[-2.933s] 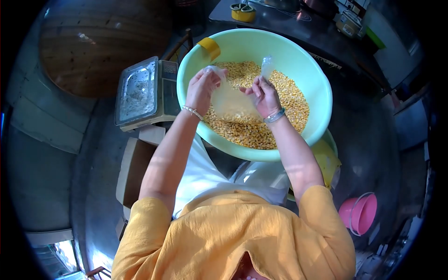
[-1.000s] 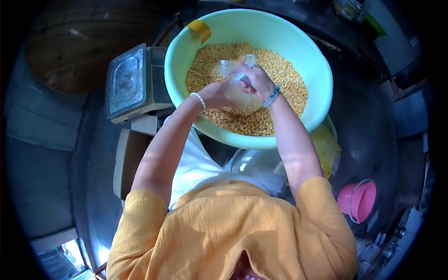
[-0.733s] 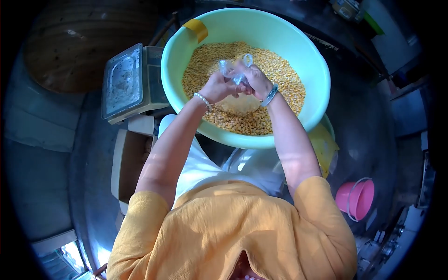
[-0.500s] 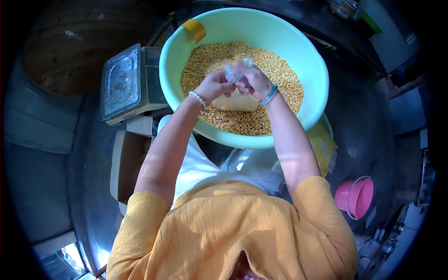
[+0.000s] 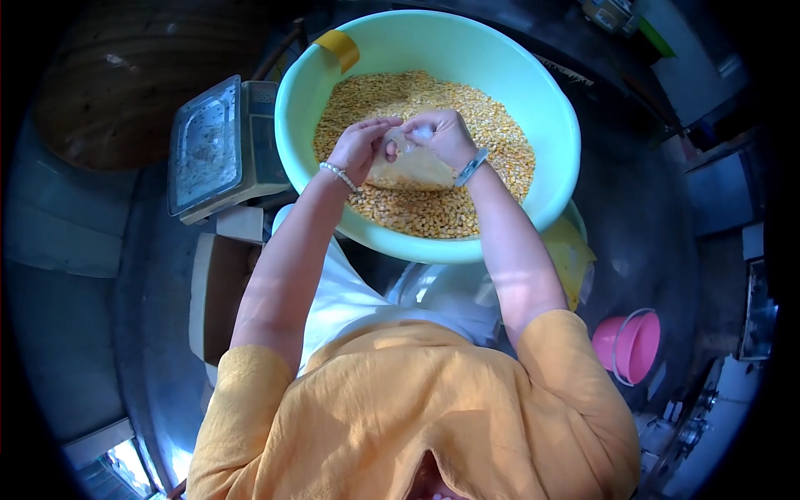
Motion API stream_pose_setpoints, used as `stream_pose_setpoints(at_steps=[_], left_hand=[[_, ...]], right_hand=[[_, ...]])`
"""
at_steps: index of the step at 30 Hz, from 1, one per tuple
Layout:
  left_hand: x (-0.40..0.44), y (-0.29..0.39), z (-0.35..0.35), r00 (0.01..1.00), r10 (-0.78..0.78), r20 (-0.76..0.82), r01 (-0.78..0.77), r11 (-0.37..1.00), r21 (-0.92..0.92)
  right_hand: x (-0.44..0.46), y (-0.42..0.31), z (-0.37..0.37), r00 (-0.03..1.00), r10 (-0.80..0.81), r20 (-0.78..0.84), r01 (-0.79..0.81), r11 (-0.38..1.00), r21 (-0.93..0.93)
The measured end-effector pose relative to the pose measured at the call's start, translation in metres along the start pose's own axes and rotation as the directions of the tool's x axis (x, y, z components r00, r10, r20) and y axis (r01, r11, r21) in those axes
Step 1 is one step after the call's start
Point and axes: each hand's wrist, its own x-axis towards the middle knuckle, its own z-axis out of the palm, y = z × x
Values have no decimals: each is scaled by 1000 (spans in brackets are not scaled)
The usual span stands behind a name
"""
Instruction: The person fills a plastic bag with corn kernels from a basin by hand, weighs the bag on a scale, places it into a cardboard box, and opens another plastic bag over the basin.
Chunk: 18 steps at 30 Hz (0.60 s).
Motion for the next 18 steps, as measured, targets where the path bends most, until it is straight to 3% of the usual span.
stream_pose_setpoints(at_steps=[2, 5, 7, 9, 11, 14, 17, 18], left_hand=[[0, -1, 2, 999, -40, -23, 41, 999, 17], [-9, 5, 24, 991, -131, -30, 130, 991, -39], [-8, 4, 22, 991, -135, 4, 134, 991, 10], [-5, 1, 19, 994, -111, -7, 111, 989, 97], [1, -6, 11, 997, -52, -58, 63, 972, 225], [9, -7, 2, 959, 62, -278, 70, 895, 440], [10, 14, 6, 922, 298, -246, -27, 685, 728], [8, 20, 11, 916, 326, -232, -59, 684, 727]], right_hand=[[-3, -50, 3, 983, -161, 89, 184, 852, -490], [2, -86, 13, 960, -66, 272, 262, 560, -786], [1, -69, 15, 973, -98, 206, 218, 673, -707], [-3, -10, 13, 969, -232, -84, 191, 920, -341], [-3, -5, 12, 986, -127, -113, 94, 961, -259], [1, -8, 6, 990, 40, -136, -55, 993, -102], [7, -8, 0, 974, 120, -193, -102, 989, 104], [10, -7, -2, 967, 134, -218, -96, 979, 177]])
